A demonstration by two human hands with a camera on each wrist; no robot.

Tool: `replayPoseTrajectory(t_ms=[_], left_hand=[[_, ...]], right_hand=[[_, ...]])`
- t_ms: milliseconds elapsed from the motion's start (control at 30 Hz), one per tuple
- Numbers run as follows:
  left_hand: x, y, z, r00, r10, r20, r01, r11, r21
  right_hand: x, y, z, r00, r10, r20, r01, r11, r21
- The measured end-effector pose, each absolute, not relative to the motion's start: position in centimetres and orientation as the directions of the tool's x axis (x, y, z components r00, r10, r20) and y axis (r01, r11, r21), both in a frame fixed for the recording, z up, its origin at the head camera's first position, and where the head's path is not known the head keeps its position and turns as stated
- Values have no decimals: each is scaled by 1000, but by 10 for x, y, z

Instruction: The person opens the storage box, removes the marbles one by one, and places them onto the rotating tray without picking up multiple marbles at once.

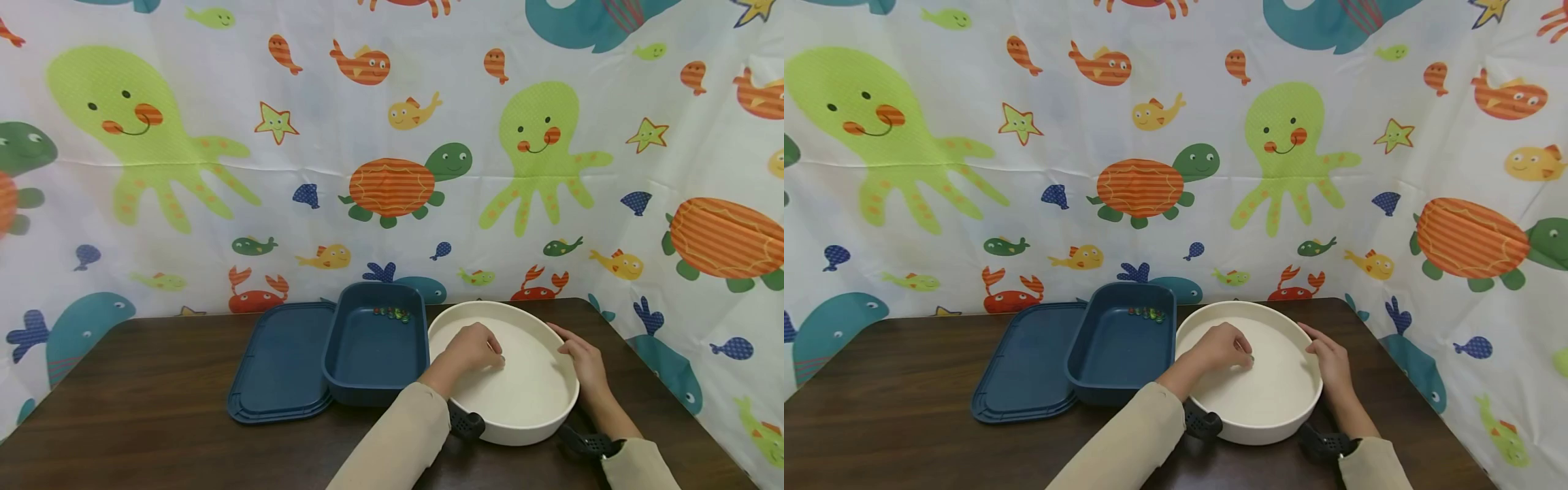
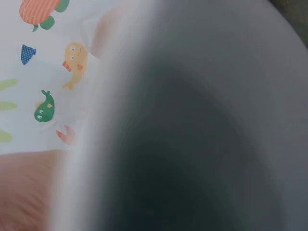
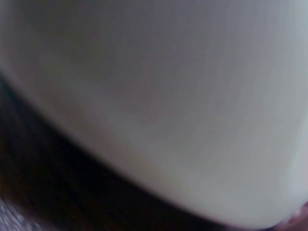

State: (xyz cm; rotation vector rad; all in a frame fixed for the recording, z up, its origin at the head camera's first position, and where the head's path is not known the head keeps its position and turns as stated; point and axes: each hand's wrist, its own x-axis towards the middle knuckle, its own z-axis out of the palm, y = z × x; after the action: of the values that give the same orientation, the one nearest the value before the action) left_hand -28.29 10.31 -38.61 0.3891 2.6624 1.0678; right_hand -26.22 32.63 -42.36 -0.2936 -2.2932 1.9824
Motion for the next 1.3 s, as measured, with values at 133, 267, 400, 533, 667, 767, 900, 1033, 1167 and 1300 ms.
replayPoseTrajectory(t_ms=[133, 267, 400, 533, 667, 767, 900, 1033, 1167, 1300], left_hand=[[-282, 100, -379, -926, 354, -134, 171, 707, 686], [-284, 92, -371, -917, 386, -101, 214, 689, 692], [-286, 80, -359, -920, 386, -70, 228, 671, 706], [-290, 65, -349, -928, 366, -68, 199, 642, 740], [-294, 48, -338, -928, 369, -53, 196, 606, 771], [-298, 37, -331, -931, 363, -36, 203, 599, 775], [-302, 22, -324, -945, 325, -22, 184, 588, 788], [-309, 9, -321, -960, 278, -7, 162, 582, 797], [-316, -6, -322, -975, 222, 4, 136, 582, 802], [-323, -19, -325, -988, 157, 8, 99, 581, 808]], right_hand=[[-262, 328, -423, -978, 204, -55, 81, 122, -989], [-262, 330, -422, -977, 208, -51, 77, 120, -990], [-262, 332, -422, -975, 214, -55, 83, 122, -989], [-262, 333, -423, -976, 212, -56, 82, 116, -990], [-262, 335, -424, -975, 219, -48, 75, 116, -990], [-262, 335, -424, -976, 214, -50, 79, 127, -989], [-262, 335, -424, -976, 209, -51, 82, 144, -986], [-262, 334, -425, -978, 204, -50, 84, 162, -983], [-262, 330, -425, -978, 199, -57, 91, 167, -982], [-262, 327, -425, -977, 201, -64, 98, 163, -982]])
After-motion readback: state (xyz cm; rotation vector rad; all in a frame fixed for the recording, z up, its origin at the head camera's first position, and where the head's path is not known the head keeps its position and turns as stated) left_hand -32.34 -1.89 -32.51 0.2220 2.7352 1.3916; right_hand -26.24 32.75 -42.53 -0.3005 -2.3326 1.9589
